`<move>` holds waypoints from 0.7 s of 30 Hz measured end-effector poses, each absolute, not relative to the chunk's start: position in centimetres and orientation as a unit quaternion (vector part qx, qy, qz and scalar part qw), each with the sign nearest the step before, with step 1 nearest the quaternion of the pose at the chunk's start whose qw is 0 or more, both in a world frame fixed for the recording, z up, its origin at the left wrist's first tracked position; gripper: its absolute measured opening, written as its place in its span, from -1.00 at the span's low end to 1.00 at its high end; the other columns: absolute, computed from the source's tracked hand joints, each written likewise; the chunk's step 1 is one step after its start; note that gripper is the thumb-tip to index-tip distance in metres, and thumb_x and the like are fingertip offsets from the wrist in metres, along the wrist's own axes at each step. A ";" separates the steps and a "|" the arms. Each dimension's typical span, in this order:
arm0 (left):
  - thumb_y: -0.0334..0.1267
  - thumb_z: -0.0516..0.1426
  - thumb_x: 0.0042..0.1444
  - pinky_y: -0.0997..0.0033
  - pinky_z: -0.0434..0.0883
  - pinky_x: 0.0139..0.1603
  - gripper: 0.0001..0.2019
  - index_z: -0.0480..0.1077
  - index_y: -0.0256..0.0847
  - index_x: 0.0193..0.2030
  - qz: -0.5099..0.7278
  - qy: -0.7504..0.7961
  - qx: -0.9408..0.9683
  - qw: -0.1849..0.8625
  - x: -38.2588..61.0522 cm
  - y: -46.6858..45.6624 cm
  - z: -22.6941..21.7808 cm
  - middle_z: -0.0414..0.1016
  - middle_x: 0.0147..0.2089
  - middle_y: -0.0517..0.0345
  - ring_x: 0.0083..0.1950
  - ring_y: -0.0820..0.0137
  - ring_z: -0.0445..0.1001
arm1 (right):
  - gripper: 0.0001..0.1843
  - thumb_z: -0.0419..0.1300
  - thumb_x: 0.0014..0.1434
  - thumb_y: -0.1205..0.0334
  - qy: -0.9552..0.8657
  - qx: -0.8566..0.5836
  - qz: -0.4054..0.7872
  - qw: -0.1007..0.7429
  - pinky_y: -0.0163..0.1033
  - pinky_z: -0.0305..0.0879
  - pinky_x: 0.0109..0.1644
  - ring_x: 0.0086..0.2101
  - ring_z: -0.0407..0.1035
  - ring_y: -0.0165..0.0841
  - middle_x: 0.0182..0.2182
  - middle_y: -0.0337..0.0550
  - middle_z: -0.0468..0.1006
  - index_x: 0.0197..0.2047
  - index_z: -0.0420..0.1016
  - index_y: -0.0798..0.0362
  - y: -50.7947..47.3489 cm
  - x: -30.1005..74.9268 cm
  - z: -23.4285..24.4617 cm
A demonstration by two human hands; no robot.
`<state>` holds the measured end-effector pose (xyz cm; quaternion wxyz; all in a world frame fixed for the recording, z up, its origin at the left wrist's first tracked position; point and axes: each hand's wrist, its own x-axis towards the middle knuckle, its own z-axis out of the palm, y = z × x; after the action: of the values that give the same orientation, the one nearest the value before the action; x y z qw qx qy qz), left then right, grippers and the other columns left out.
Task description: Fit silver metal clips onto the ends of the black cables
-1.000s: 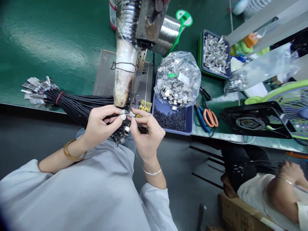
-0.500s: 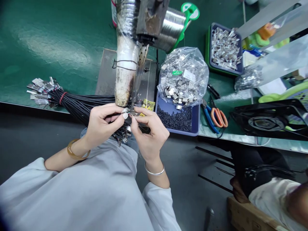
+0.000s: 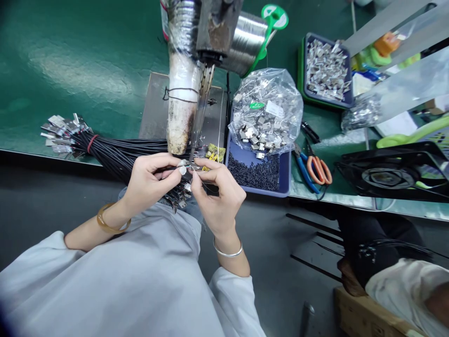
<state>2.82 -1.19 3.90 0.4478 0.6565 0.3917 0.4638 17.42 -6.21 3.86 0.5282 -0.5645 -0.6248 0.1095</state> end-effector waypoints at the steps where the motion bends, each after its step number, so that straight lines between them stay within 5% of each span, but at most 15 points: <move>1: -0.41 0.17 0.08 0.61 0.21 -0.54 -0.86 0.55 -0.32 -0.43 0.462 0.396 0.650 0.455 2.8 -1.2 3.9 0.41 -0.54 0.23 -0.54 0.60 0.22 | -0.85 0.31 0.21 0.41 -0.625 -0.563 0.102 0.531 -0.23 0.60 -0.17 -0.21 0.64 -0.34 -0.21 -0.22 0.71 -0.32 0.49 -0.03 -6.2 17.3 3.9; 9: -0.40 0.20 0.10 0.67 0.23 -0.55 -0.90 0.53 -0.32 -0.40 0.468 0.358 0.624 0.514 2.3 -1.3 4.4 0.51 -0.44 0.18 -0.49 0.60 0.31 | -0.84 0.32 0.19 0.43 -0.589 -0.571 0.144 0.553 -0.32 0.55 -0.31 -0.28 0.62 -0.39 -0.26 -0.24 0.70 -0.36 0.50 -0.01 -6.4 16.9 4.0; 21: -0.38 0.17 0.17 0.62 0.34 -0.46 -0.88 0.55 -0.30 -0.29 0.472 0.383 0.656 0.448 2.7 -1.5 3.2 0.51 -0.41 0.16 -0.46 0.55 0.35 | -0.82 0.32 0.19 0.41 -0.622 -0.559 0.078 0.543 -0.27 0.52 -0.23 -0.28 0.59 -0.38 -0.31 -0.27 0.68 -0.39 0.48 -0.03 -5.4 17.0 3.7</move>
<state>2.71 -1.49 3.22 0.4478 0.6558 0.3835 0.4715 16.99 -5.40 3.74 0.5433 -0.5587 -0.6218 0.0784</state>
